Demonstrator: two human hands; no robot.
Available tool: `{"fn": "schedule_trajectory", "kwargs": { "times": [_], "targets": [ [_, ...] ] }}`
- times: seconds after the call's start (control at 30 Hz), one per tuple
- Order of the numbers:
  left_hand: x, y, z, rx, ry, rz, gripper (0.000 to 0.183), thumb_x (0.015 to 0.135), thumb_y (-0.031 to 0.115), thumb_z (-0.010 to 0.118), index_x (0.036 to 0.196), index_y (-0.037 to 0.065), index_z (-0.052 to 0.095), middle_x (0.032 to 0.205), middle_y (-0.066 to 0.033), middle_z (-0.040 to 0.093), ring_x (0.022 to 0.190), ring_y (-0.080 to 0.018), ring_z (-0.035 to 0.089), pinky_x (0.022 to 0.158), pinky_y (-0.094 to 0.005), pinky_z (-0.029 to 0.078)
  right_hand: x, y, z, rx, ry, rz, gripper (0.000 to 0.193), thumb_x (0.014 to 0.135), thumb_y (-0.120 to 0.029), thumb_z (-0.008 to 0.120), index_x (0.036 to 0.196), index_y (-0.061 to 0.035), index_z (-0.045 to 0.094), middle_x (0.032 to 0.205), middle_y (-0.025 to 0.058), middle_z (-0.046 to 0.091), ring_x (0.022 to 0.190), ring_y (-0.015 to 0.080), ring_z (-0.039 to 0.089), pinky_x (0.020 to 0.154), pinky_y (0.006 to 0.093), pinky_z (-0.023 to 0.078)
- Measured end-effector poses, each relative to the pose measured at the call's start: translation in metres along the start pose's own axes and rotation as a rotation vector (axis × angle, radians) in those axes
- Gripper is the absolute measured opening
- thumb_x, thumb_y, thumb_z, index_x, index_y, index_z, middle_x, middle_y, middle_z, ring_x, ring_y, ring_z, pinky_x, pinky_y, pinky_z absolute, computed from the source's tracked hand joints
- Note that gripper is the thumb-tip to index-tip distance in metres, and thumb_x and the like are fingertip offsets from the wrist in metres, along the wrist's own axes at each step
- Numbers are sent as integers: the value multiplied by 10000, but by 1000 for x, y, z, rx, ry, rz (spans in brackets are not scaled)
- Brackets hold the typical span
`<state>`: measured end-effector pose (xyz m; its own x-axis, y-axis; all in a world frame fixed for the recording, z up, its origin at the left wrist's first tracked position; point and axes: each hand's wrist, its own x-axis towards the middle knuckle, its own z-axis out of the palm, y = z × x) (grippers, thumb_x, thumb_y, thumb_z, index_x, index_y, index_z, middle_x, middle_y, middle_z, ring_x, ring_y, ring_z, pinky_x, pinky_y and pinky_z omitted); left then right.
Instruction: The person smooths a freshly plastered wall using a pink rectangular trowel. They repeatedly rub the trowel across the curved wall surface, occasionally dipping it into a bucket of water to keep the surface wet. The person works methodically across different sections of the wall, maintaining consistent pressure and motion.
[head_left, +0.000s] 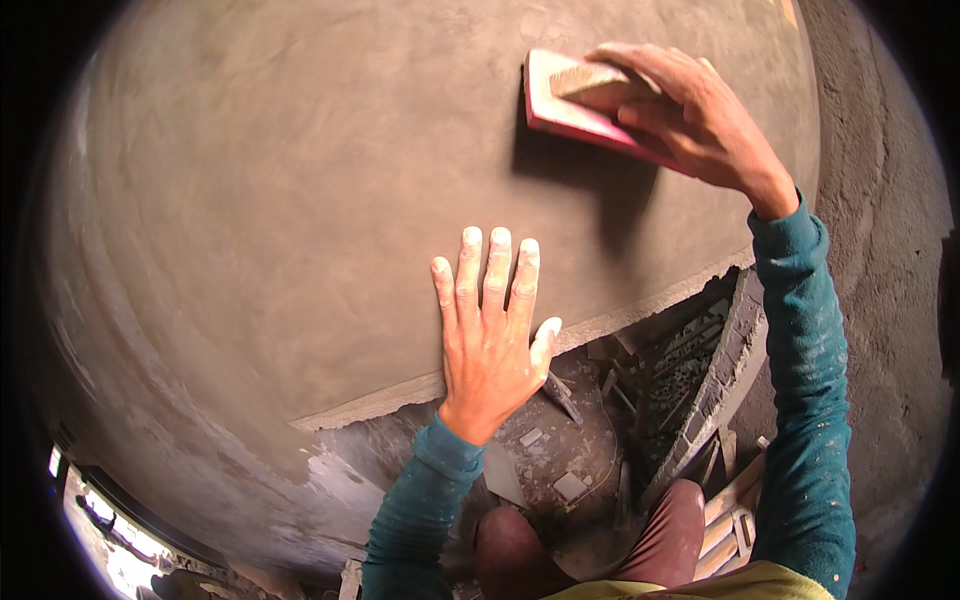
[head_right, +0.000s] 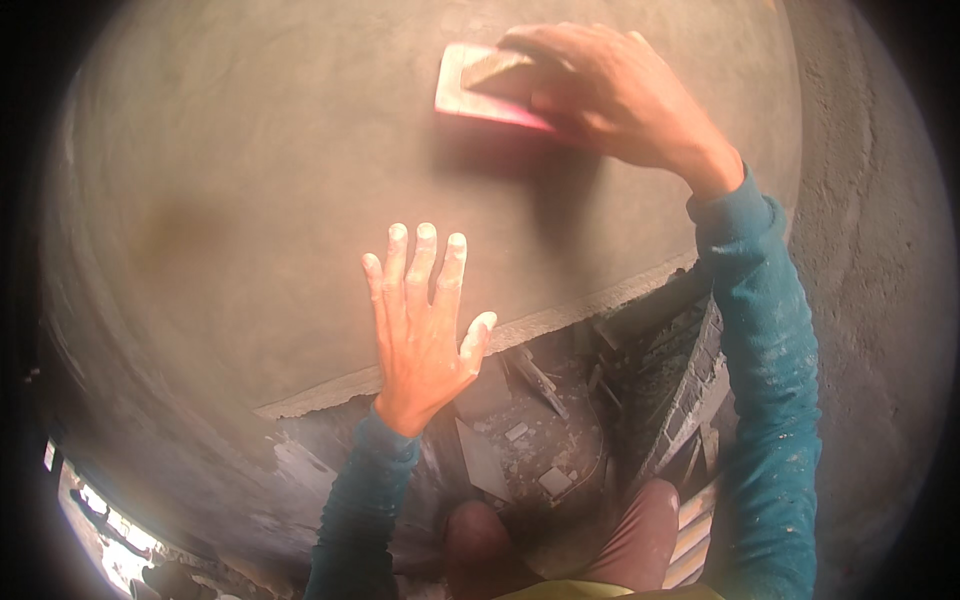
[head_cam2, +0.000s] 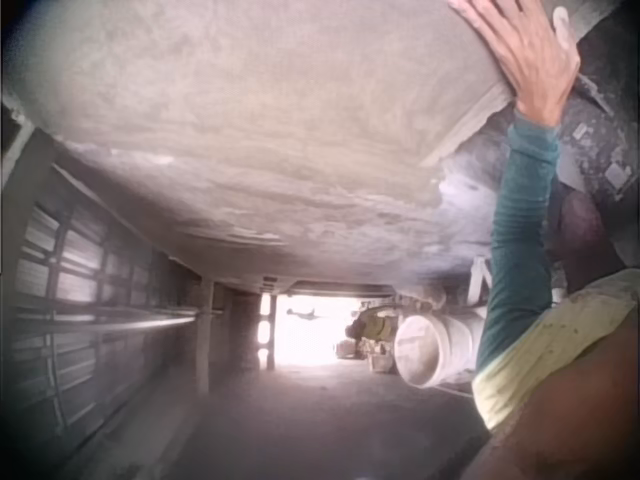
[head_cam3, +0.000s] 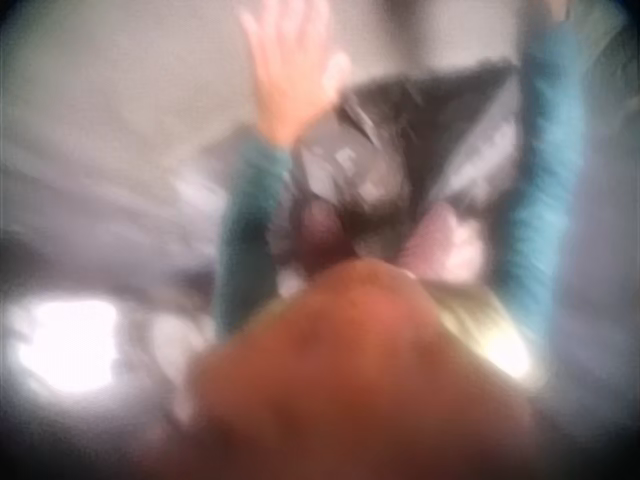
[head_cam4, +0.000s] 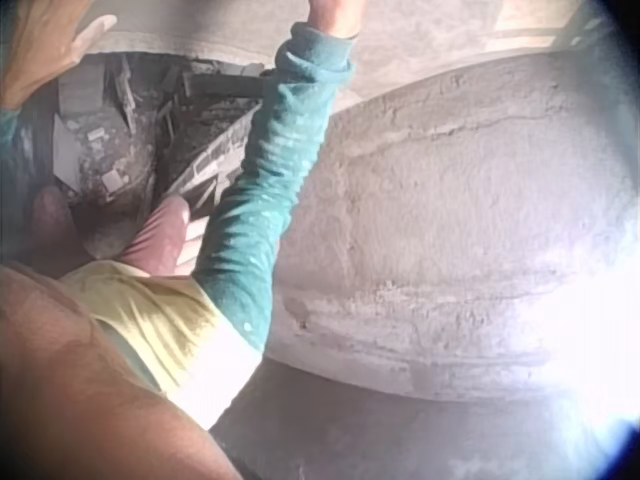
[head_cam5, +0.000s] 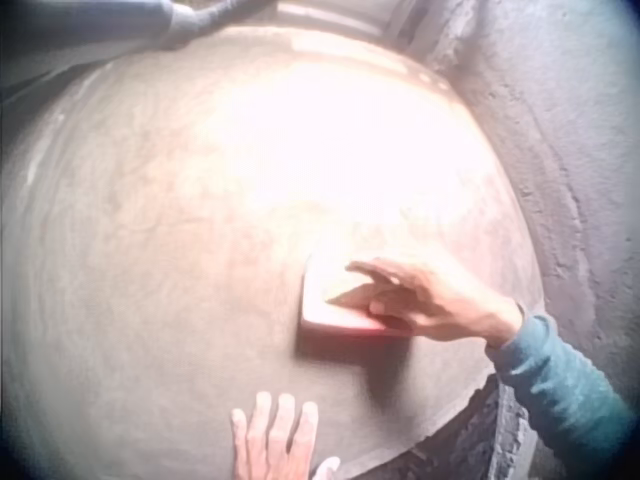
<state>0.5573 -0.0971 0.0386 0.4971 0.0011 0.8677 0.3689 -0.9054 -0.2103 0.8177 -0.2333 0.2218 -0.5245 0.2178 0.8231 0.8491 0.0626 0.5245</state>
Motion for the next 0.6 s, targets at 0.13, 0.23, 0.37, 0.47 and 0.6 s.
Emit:
{"fn": "schedule_trajectory", "kwargs": {
  "times": [0.13, 0.23, 0.37, 0.47, 0.6],
  "targets": [
    [1, 0, -1, -3, -3, 0, 886, 887, 275, 809, 1674, 44, 474, 1722, -269, 391, 1645, -525, 255, 1318, -737, 160, -8, -1, -13, -23, -58, 149, 548, 1012, -161, 743, 1546, -134, 625, 1421, 129, 737, 1241, 361, 713, 1081, 474, 527],
    [2, 3, 0, -10, 1, 1, 890, 887, 276, 809, 1678, 50, 470, 1729, -265, 383, 1647, -524, 251, 1320, -734, 159, -5, 18, -8, 90, 36, 203, 548, 1012, -156, 743, 1545, -128, 621, 1386, 142, 747, 1219, 340, 727, 1064, 470, 545],
    [1, 2, 1, -5, -2, 0, 890, 889, 274, 807, 1681, 57, 466, 1736, -260, 375, 1648, -524, 249, 1321, -732, 160, -2, 4, -5, 47, -67, 150, 559, 1002, -164, 755, 1547, -170, 630, 1400, 117, 735, 1257, 329, 691, 1079, 453, 506],
    [-2, -3, -3, 21, -18, -16, 889, 889, 271, 807, 1682, 58, 466, 1733, -259, 379, 1647, -524, 250, 1318, -735, 165, 8, -25, -5, -34, -122, 164, 579, 940, -116, 771, 1505, -151, 648, 1393, 107, 746, 1270, 348, 693, 1045, 481, 523],
    [0, 2, 2, -8, 7, 3, 896, 888, 270, 808, 1686, 59, 459, 1728, -260, 384, 1647, -524, 250, 1315, -737, 172, 21, -13, -8, -40, -14, 156, 419, 1011, -147, 684, 1429, -119, 673, 1302, 159, 743, 1177, 362, 700, 992, 468, 530]
  ]
}}
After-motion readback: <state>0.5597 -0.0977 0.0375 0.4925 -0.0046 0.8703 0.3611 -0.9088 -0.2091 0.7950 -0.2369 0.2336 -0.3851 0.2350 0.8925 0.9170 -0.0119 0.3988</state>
